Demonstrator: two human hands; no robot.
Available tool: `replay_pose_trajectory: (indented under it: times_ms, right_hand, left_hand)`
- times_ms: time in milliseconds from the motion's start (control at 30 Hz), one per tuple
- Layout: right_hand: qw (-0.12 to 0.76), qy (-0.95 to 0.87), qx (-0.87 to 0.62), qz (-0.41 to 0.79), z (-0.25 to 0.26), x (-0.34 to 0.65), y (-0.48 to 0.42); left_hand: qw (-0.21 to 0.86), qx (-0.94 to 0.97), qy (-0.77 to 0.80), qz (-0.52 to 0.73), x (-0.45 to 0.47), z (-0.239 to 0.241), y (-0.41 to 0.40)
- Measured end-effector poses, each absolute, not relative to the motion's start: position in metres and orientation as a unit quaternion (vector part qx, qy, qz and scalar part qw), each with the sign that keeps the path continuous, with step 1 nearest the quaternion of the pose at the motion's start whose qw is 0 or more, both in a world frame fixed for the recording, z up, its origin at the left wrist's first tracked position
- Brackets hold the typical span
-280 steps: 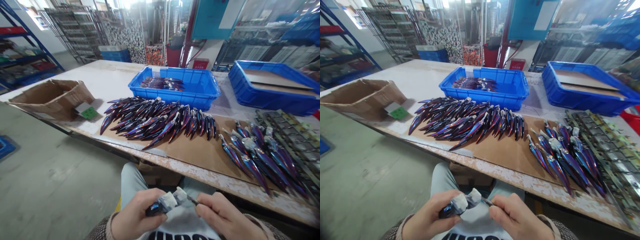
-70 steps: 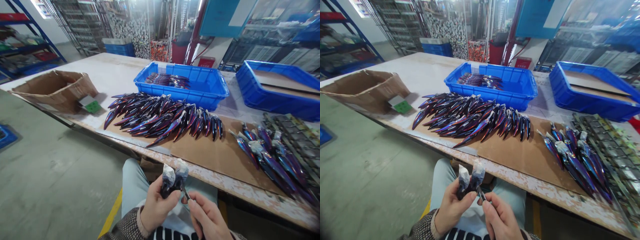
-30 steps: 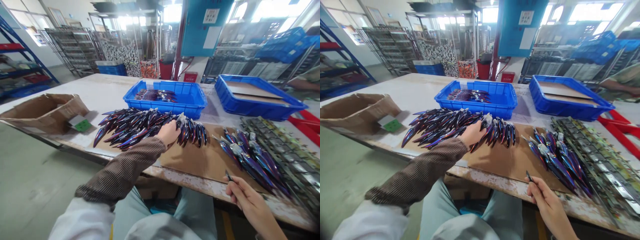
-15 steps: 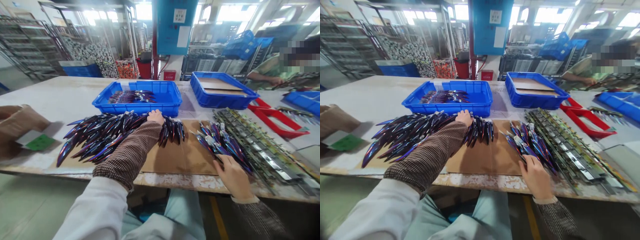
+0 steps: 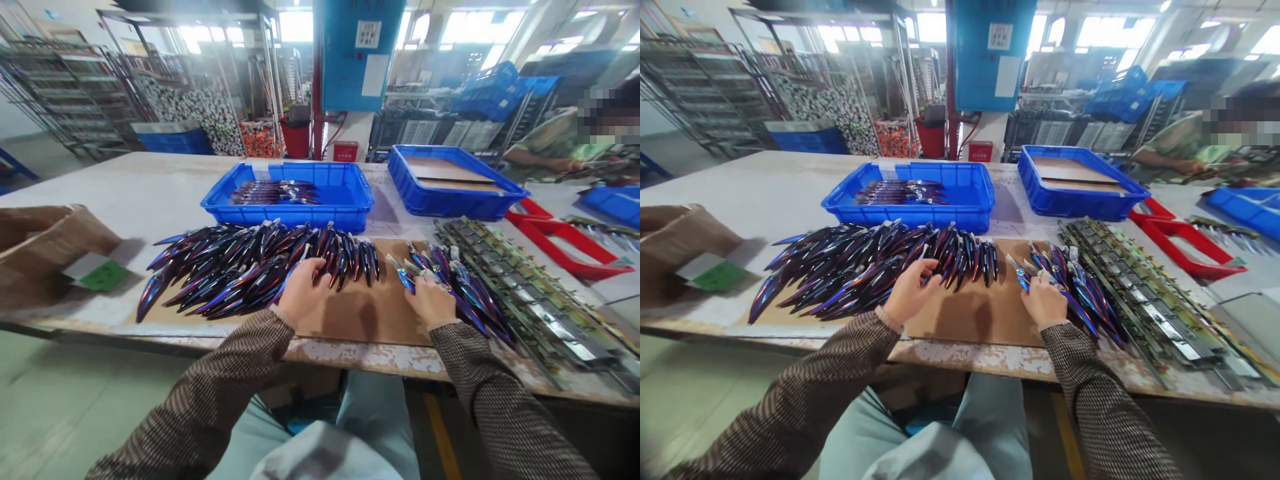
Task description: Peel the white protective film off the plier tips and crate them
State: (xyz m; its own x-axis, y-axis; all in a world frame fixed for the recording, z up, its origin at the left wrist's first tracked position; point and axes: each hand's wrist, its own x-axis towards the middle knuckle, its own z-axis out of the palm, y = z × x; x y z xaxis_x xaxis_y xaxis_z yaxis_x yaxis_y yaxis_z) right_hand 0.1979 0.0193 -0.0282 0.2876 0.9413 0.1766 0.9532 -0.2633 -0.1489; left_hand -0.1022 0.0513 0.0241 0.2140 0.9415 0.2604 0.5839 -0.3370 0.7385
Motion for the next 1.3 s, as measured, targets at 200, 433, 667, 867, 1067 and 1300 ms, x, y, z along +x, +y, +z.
replay_pose_trajectory:
  times_ms: [200, 433, 667, 867, 1067, 1300]
  right_hand:
    - [0.251, -0.531, -0.807, 0.062, -0.020, 0.201, -0.016]
    - [0.438, -0.444, -0.677, 0.390, -0.015, 0.135, -0.093]
    - [0.487, -0.294, -0.533, 0.627, -0.038, 0.063, -0.131]
    - [0.411, -0.380, -0.540, 0.628, -0.032, 0.080, -0.141]
    - [0.303, -0.487, -0.490, 0.656, -0.010, 0.068, -0.149]
    - [0.297, -0.503, -0.486, 0.650, -0.006, 0.052, -0.147]
  left_hand:
    - [0.436, 0.651, 0.473, 0.403, -0.107, -0.018, -0.017]
    - [0.602, 0.580, 0.380, 0.396, -0.071, -0.029, -0.050]
    - [0.681, 0.430, 0.360, 0.471, -0.077, -0.016, -0.072]
    - [0.622, 0.399, 0.457, 0.494, -0.108, -0.017, -0.088]
    - [0.646, 0.394, 0.464, 0.460, -0.118, -0.020, -0.109]
    - [0.663, 0.409, 0.426, 0.460, -0.120, -0.018, -0.124]
